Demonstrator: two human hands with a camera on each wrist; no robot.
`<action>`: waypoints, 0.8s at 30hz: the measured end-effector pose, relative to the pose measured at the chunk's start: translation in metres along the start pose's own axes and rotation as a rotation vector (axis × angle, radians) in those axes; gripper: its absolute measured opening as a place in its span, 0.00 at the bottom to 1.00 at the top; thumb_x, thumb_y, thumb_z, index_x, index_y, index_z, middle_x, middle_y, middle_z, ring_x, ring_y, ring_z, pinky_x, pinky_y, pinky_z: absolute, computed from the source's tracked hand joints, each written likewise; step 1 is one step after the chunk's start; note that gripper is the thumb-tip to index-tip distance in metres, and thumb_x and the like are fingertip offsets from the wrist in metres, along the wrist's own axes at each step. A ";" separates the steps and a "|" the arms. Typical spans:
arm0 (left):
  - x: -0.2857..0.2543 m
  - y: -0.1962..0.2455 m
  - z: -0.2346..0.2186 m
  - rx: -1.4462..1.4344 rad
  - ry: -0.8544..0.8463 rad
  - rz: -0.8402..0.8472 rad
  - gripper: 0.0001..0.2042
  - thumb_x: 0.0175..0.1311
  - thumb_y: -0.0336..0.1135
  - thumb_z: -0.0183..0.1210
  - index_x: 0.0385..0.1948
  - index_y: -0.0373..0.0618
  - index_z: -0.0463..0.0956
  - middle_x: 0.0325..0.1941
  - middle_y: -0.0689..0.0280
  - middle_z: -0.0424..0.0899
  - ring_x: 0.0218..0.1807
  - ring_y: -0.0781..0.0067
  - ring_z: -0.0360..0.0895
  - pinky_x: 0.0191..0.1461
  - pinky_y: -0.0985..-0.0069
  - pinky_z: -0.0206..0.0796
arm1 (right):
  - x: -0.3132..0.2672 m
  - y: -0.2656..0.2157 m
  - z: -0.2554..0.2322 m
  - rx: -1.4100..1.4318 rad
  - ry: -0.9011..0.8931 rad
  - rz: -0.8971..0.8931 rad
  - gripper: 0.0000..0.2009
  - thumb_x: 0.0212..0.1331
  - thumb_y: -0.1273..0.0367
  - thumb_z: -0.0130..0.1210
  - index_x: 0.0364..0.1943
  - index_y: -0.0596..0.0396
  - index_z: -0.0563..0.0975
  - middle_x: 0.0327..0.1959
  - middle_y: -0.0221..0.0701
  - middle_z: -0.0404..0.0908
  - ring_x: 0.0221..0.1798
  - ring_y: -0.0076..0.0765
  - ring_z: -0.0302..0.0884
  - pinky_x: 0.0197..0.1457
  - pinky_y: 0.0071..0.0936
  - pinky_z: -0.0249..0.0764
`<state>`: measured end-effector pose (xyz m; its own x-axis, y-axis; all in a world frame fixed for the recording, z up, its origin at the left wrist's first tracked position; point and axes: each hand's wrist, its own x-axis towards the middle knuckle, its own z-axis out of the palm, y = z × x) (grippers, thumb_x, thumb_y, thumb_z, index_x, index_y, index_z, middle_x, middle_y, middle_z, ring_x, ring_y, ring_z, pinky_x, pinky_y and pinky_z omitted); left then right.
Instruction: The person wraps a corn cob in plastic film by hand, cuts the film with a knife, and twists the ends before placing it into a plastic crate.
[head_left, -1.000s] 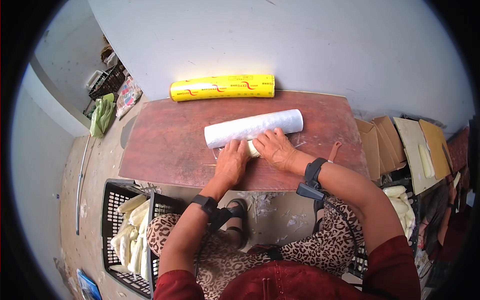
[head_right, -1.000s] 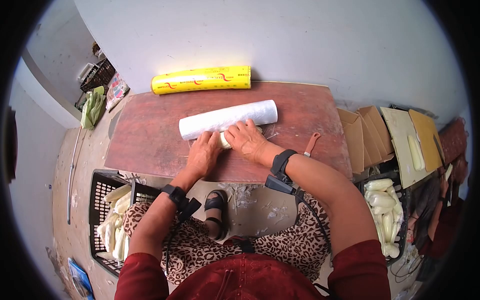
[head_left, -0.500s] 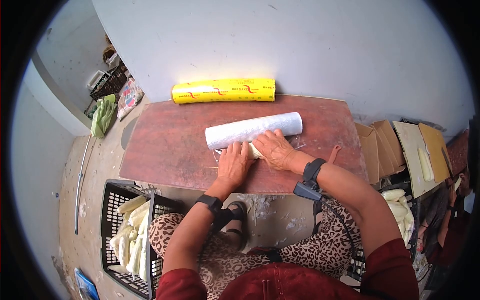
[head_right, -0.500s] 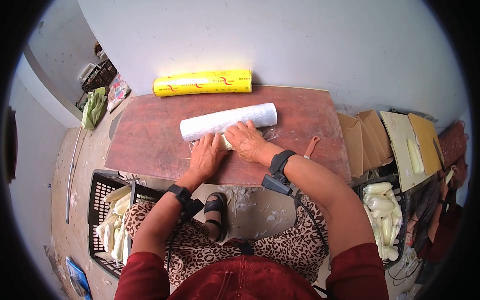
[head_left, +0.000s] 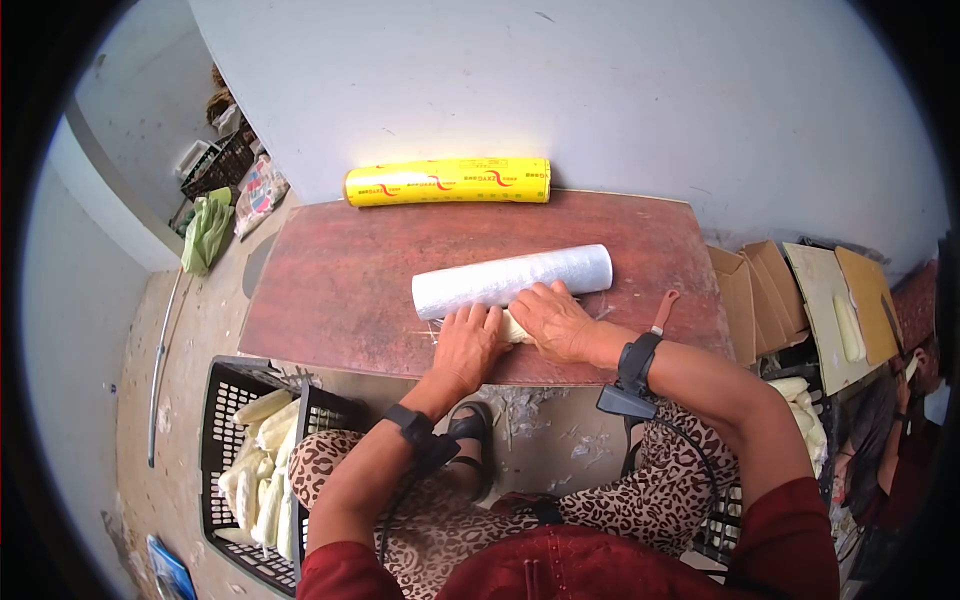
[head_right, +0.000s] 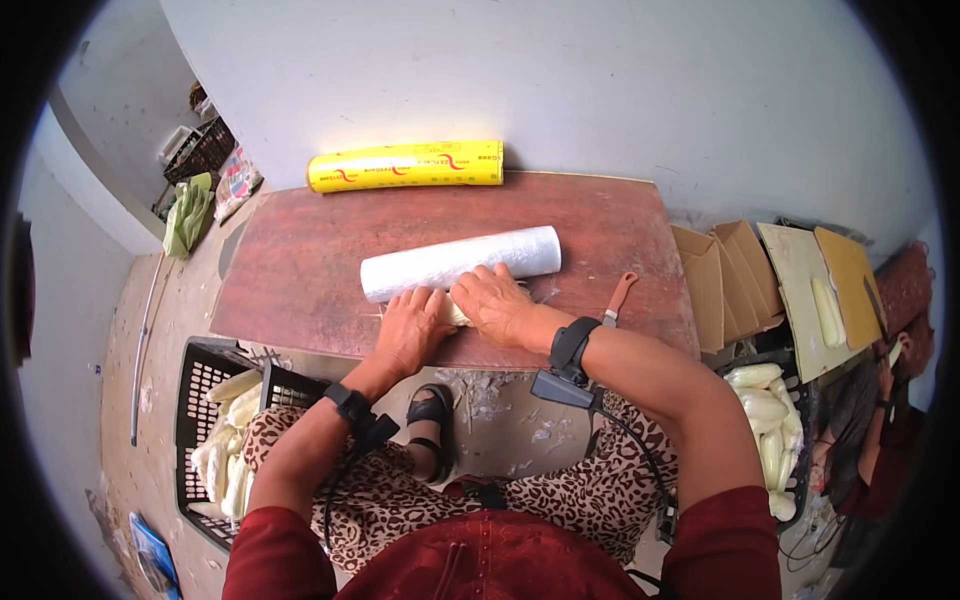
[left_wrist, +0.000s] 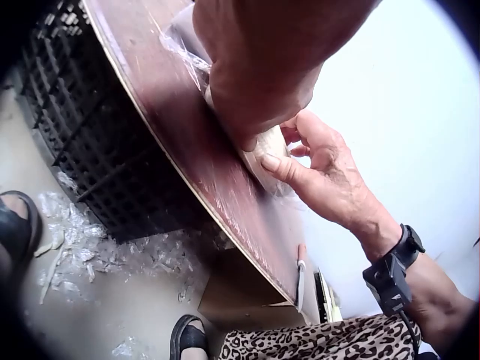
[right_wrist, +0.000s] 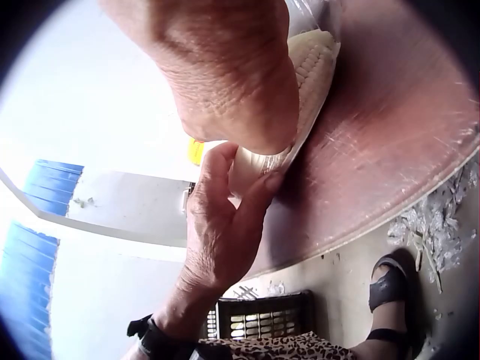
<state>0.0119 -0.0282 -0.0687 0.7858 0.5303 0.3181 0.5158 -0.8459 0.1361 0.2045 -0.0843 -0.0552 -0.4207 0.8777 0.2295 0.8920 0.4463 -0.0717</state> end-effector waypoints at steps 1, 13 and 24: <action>-0.003 0.002 -0.002 -0.002 -0.014 0.002 0.23 0.53 0.43 0.65 0.47 0.44 0.70 0.42 0.60 0.74 0.47 0.58 0.72 0.50 0.63 0.63 | -0.001 -0.003 -0.003 0.014 -0.024 0.006 0.11 0.50 0.73 0.56 0.39 0.52 0.72 0.41 0.35 0.72 0.49 0.43 0.68 0.50 0.41 0.60; 0.001 0.001 -0.010 -0.106 -0.140 -0.043 0.23 0.53 0.41 0.65 0.49 0.45 0.70 0.44 0.57 0.75 0.51 0.53 0.73 0.53 0.59 0.64 | 0.021 0.006 -0.027 0.316 -0.229 0.261 0.12 0.62 0.68 0.51 0.46 0.57 0.75 0.47 0.43 0.79 0.55 0.52 0.74 0.54 0.54 0.67; 0.025 -0.027 0.006 -0.266 -0.340 -0.076 0.22 0.57 0.44 0.63 0.51 0.44 0.73 0.48 0.53 0.78 0.53 0.48 0.76 0.57 0.57 0.68 | 0.040 0.028 -0.033 0.177 0.137 0.344 0.17 0.59 0.73 0.52 0.53 0.57 0.72 0.52 0.41 0.76 0.59 0.49 0.70 0.62 0.47 0.60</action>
<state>0.0198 0.0081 -0.0698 0.8397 0.5426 -0.0232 0.5056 -0.7653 0.3983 0.2183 -0.0420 -0.0162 -0.0665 0.9549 0.2892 0.9294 0.1647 -0.3302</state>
